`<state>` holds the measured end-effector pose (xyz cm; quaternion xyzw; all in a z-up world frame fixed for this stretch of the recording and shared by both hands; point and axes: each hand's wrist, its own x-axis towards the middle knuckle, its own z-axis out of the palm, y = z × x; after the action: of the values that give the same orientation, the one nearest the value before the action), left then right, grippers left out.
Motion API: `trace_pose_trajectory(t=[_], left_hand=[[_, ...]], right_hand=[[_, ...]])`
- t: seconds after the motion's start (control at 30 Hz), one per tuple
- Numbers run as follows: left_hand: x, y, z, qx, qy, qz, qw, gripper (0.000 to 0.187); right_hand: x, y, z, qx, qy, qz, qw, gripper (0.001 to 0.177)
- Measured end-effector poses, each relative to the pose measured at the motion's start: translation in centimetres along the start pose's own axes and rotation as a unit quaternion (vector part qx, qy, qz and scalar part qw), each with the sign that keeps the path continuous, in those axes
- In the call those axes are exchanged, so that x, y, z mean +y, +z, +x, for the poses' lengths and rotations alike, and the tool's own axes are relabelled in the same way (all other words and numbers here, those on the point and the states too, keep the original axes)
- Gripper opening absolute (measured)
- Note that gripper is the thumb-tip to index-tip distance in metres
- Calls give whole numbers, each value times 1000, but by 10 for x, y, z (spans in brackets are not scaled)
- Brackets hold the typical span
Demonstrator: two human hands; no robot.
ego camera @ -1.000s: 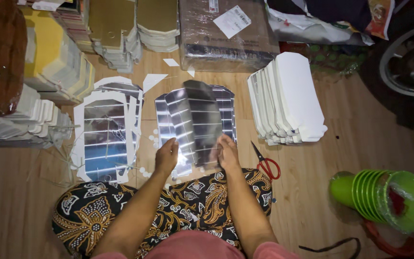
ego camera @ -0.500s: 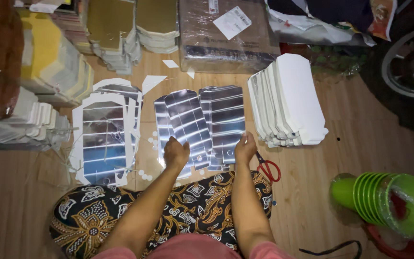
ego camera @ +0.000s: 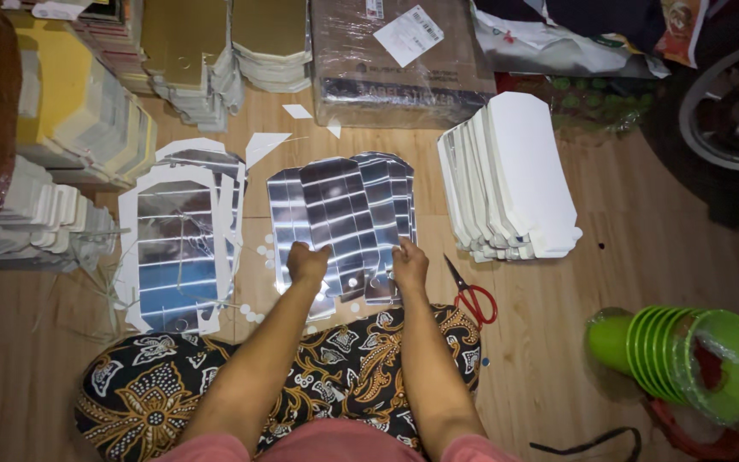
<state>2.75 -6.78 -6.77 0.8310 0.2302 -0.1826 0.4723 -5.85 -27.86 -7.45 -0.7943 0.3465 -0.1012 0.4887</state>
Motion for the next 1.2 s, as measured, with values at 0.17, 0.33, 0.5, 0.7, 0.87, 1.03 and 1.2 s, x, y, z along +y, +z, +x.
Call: trace_pose_trajectory(t=[0.17,0.33,0.5,0.7,0.87,1.03,1.2], left_hand=[[-20,-3,19,-68,99,-169,978,23],[-47,-35,37,-140,14,-199,970,20],[-77,-36,33,-187,0,-280,942,26],[-71,-28,3,-256,19,-236,937,41],[-46,-54,-23,20,271,109,956,58],[-24,-71,-36,-5,136,297,945,100],[-23,-68,-38,2,151,321,935,105]], right_hand=[[2,-6,1,58,12,11,998,34],[11,-6,4,155,-149,-230,949,35],[4,14,-6,153,-241,-209,935,42],[-5,32,-39,-160,72,201,964,41],[-16,5,-6,24,-56,-18,998,56],[-59,-15,-8,11,62,-320,945,79],[-56,-5,-7,-5,49,-304,951,93]])
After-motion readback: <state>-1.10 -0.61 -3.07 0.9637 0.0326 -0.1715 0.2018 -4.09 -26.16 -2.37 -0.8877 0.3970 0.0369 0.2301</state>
